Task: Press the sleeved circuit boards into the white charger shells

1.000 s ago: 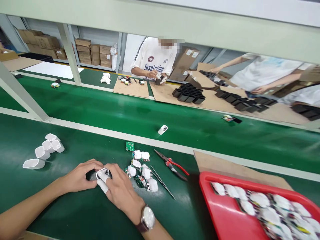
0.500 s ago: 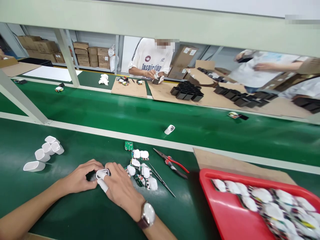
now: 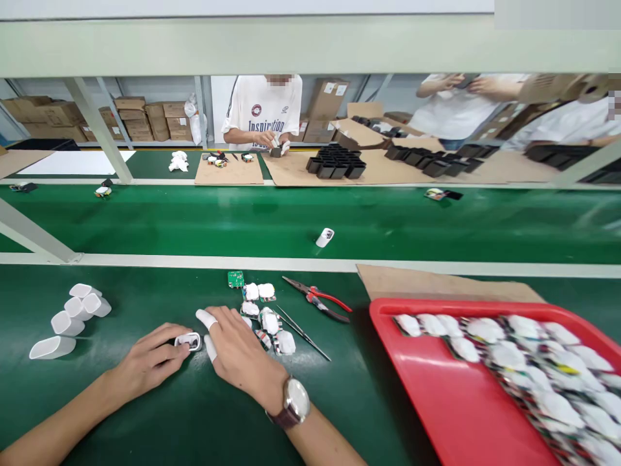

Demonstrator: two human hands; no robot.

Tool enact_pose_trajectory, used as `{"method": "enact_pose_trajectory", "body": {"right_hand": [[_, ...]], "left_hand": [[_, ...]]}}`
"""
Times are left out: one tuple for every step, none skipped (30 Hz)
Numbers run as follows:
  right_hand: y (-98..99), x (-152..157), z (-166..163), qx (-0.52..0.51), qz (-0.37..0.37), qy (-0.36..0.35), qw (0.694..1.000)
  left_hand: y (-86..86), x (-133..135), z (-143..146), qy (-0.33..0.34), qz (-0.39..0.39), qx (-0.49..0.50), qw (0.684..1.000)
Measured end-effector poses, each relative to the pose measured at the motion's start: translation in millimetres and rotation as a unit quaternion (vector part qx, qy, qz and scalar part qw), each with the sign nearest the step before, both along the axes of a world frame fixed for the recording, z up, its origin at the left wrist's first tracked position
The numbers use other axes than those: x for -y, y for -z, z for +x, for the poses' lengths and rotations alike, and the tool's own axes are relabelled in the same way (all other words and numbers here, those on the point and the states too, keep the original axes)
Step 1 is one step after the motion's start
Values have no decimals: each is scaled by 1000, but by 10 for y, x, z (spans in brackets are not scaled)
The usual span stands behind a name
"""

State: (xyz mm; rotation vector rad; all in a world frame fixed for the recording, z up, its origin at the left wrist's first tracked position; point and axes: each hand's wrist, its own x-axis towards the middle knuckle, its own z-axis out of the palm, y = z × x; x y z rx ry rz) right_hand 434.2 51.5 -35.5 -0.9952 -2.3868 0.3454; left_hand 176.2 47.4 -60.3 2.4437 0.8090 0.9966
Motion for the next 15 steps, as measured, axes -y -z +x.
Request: {"method": "enact_pose_trajectory", "body": {"right_hand": [[-15, -17, 25, -3, 11, 8, 1000], [-26, -34, 48, -6, 22, 17, 1000], [-35, -51, 68, -9, 34, 24, 999], [-43, -66, 85, -13, 44, 32, 998], [-51, -79, 100, -17, 55, 39, 998], [-59, -89, 113, -22, 66, 48, 996], [-68, -96, 125, -27, 77, 57, 995], [-80, -102, 137, -30, 87, 64, 994], [-93, -108, 149, -31, 97, 70, 992], [-109, -117, 163, -25, 103, 77, 991], [-128, -132, 179, -14, 105, 85, 991], [-151, -156, 198, 1, 103, 95, 990], [-177, -193, 221, 22, 96, 107, 989], [-205, -244, 248, 50, 82, 122, 988], [-234, -311, 277, 81, 62, 136, 985]], "left_hand": [[-11, 3, 13, -3, -19, -2, 1000], [-28, -4, 26, -10, -53, 5, 999], [-52, -19, 39, -21, -108, 23, 994], [-81, -43, 52, -38, -186, 54, 980], [-113, -72, 66, -61, -281, 97, 953], [-147, -103, 80, -83, -379, 145, 910], [-181, -134, 93, -100, -465, 190, 859], [-215, -166, 103, -110, -530, 226, 810], [-247, -201, 108, -114, -570, 249, 774], [-279, -246, 107, -117, -585, 256, 761], [-314, -310, 97, -120, -573, 244, 773], [-351, -400, 77, -129, -533, 207, 810], [-393, -522, 46, -146, -468, 154, 858], [-440, -679, 5, -169, -387, 96, 901], [-490, -867, -47, -196, -304, 44, 931]]}}
